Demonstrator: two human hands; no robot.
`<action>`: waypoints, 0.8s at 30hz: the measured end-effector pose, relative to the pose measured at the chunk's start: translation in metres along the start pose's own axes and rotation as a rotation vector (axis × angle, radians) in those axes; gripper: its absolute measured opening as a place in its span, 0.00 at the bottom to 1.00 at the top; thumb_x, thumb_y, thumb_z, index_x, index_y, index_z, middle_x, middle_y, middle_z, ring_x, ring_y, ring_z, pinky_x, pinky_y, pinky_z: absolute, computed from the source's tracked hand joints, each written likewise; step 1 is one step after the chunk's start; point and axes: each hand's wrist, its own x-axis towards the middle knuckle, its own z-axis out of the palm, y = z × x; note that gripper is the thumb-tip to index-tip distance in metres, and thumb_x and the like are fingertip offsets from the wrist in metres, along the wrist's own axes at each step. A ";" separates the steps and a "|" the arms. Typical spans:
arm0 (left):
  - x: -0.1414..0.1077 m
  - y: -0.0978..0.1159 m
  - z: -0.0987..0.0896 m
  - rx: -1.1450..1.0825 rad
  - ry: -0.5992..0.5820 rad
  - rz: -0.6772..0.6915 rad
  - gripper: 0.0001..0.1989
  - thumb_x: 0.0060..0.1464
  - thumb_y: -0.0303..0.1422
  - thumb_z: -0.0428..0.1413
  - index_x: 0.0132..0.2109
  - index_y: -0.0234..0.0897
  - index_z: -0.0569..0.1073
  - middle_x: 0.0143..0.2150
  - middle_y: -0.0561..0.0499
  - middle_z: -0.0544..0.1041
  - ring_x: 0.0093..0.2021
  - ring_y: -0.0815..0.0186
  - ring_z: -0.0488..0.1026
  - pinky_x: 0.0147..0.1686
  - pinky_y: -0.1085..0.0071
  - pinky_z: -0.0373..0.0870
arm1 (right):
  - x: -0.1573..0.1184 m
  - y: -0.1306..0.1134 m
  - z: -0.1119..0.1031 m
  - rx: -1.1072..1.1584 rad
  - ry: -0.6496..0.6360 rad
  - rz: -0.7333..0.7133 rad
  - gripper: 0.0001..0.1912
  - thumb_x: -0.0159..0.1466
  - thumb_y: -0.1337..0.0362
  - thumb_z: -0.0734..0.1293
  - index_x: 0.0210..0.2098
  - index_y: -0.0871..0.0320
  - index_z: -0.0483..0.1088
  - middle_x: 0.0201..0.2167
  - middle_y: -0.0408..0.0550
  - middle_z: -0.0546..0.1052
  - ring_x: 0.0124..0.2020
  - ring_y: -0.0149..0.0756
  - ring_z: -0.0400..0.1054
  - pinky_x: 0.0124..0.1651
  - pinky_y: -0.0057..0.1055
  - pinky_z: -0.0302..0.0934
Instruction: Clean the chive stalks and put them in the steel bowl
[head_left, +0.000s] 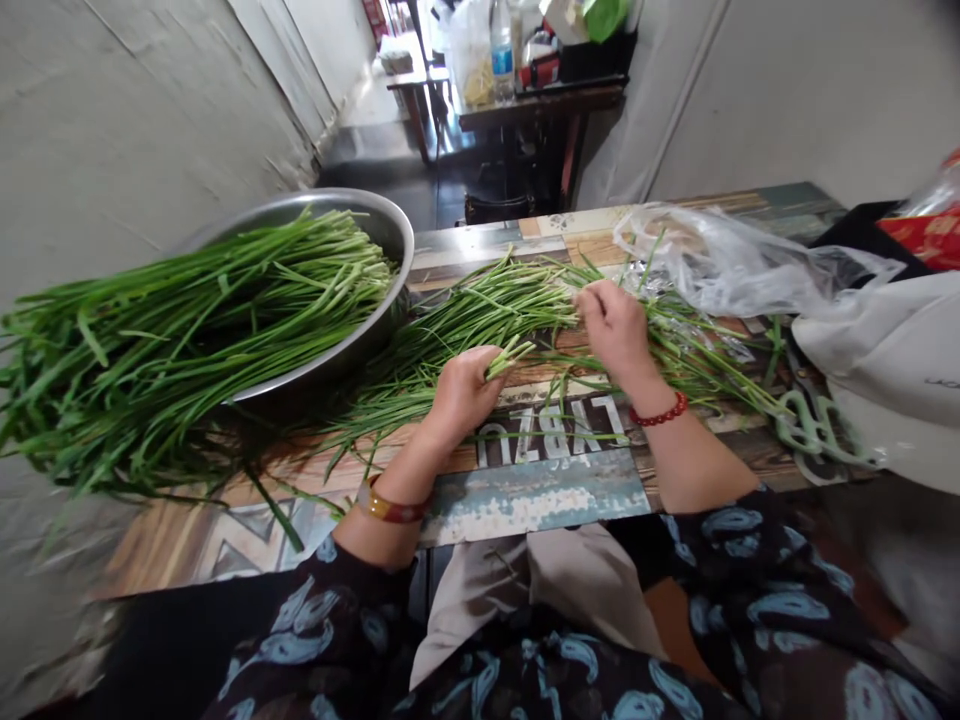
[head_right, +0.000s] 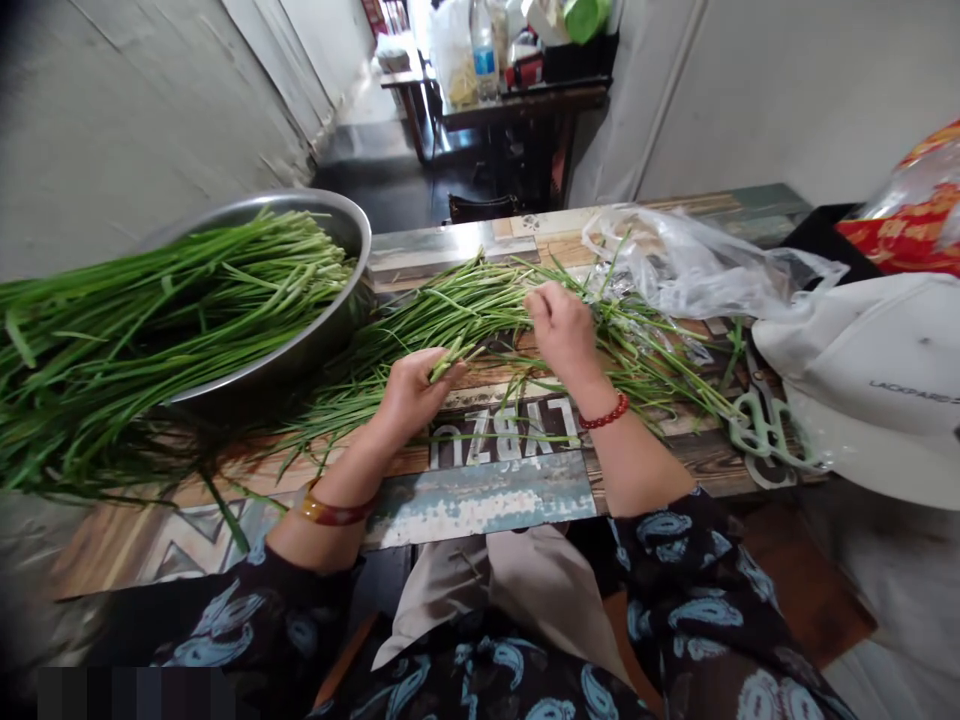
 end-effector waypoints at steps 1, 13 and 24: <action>0.001 0.000 -0.001 -0.024 0.022 -0.003 0.15 0.60 0.34 0.53 0.25 0.37 0.65 0.24 0.53 0.66 0.28 0.68 0.62 0.30 0.71 0.56 | 0.004 0.006 -0.004 0.007 0.056 0.056 0.17 0.71 0.55 0.56 0.30 0.54 0.67 0.28 0.47 0.75 0.32 0.38 0.69 0.41 0.34 0.60; 0.003 0.002 -0.006 -0.415 0.130 -0.179 0.11 0.61 0.38 0.51 0.33 0.36 0.69 0.27 0.53 0.70 0.27 0.69 0.67 0.31 0.73 0.64 | 0.005 0.036 0.002 -0.281 -0.186 -0.049 0.09 0.64 0.61 0.65 0.35 0.58 0.76 0.35 0.53 0.78 0.39 0.44 0.70 0.47 0.39 0.62; 0.004 -0.001 -0.006 -0.453 0.240 -0.258 0.14 0.57 0.42 0.54 0.30 0.35 0.70 0.22 0.57 0.61 0.26 0.71 0.58 0.27 0.74 0.56 | 0.008 0.020 0.002 0.751 -0.056 0.372 0.16 0.56 0.49 0.72 0.32 0.56 0.73 0.25 0.39 0.71 0.26 0.27 0.61 0.29 0.25 0.57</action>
